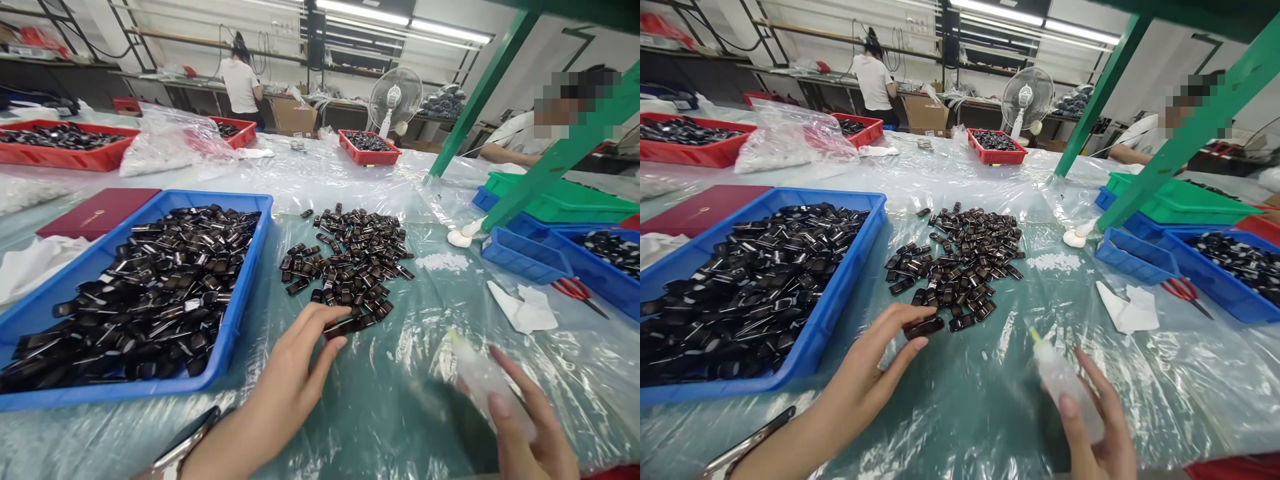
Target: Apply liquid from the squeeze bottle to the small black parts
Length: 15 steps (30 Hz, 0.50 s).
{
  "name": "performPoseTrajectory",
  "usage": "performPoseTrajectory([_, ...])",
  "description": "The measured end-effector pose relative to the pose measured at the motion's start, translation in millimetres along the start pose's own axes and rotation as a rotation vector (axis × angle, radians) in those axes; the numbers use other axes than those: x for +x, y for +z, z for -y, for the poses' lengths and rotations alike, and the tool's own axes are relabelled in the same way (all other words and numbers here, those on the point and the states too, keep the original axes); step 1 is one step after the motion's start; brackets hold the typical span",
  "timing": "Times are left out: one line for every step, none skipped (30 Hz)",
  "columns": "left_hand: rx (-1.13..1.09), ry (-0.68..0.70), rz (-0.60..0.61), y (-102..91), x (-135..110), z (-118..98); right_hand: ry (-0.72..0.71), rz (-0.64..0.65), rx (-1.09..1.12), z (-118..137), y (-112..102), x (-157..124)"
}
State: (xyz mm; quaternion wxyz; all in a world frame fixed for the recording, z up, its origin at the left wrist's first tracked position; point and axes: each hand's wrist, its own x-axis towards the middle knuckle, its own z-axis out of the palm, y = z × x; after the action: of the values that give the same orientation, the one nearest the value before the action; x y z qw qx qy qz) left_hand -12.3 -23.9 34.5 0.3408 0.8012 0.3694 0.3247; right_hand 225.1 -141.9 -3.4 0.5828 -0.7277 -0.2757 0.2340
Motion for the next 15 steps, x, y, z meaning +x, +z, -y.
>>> performPoseTrajectory([0.002, -0.008, 0.011, 1.5, 0, 0, -0.014, 0.025, 0.003, 0, 2, 9])
performPoseTrajectory([0.005, -0.009, 0.032, 3.1, -1, 1, -0.047, 0.061, 0.006, 0, 4, 19])
performPoseTrajectory([0.006, -0.011, 0.06, 4.6, -1, 1, -0.087, 0.111, 0.001, -1, 6, 29])
performPoseTrajectory([0.006, -0.014, 0.083, 5.7, -2, 0, -0.124, 0.143, -0.019, -2, 9, 39])
performPoseTrajectory([0.007, -0.022, 0.096, 6.4, -2, 0, -0.156, 0.161, -0.041, -4, 12, 47])
performPoseTrajectory([0.008, -0.035, 0.1, 6.7, -2, 0, -0.177, 0.167, -0.061, -6, 14, 53])
performPoseTrajectory([0.01, -0.049, 0.098, 6.7, -2, 0, -0.194, 0.146, -0.077, -8, 16, 56])
performPoseTrajectory([0.009, -0.064, 0.095, 6.5, -2, 0, -0.211, 0.103, -0.086, -9, 17, 56])
performPoseTrajectory([0.006, -0.08, 0.092, 6.4, -2, 0, -0.226, 0.045, -0.087, -9, 19, 52])
performPoseTrajectory([0.002, -0.097, 0.09, 6.4, -2, 1, -0.254, -0.035, -0.083, -9, 20, 46])
performPoseTrajectory([-0.002, -0.115, 0.094, 6.7, -3, 2, -0.293, -0.109, -0.094, -9, 22, 36])
performPoseTrajectory([-0.006, -0.133, 0.103, 7.2, -3, 2, -0.336, -0.151, -0.112, -8, 25, 26])
performPoseTrajectory([-0.008, -0.149, 0.115, 7.9, -3, 3, -0.411, -0.176, -0.146, -8, 28, 15])
performPoseTrajectory([-0.008, -0.158, 0.128, 8.8, -4, 3, -0.475, -0.103, -0.239, -8, 32, 5])
performPoseTrajectory([-0.008, -0.158, 0.14, 9.5, -4, 4, -0.544, 0.031, -0.293, -8, 37, -4])
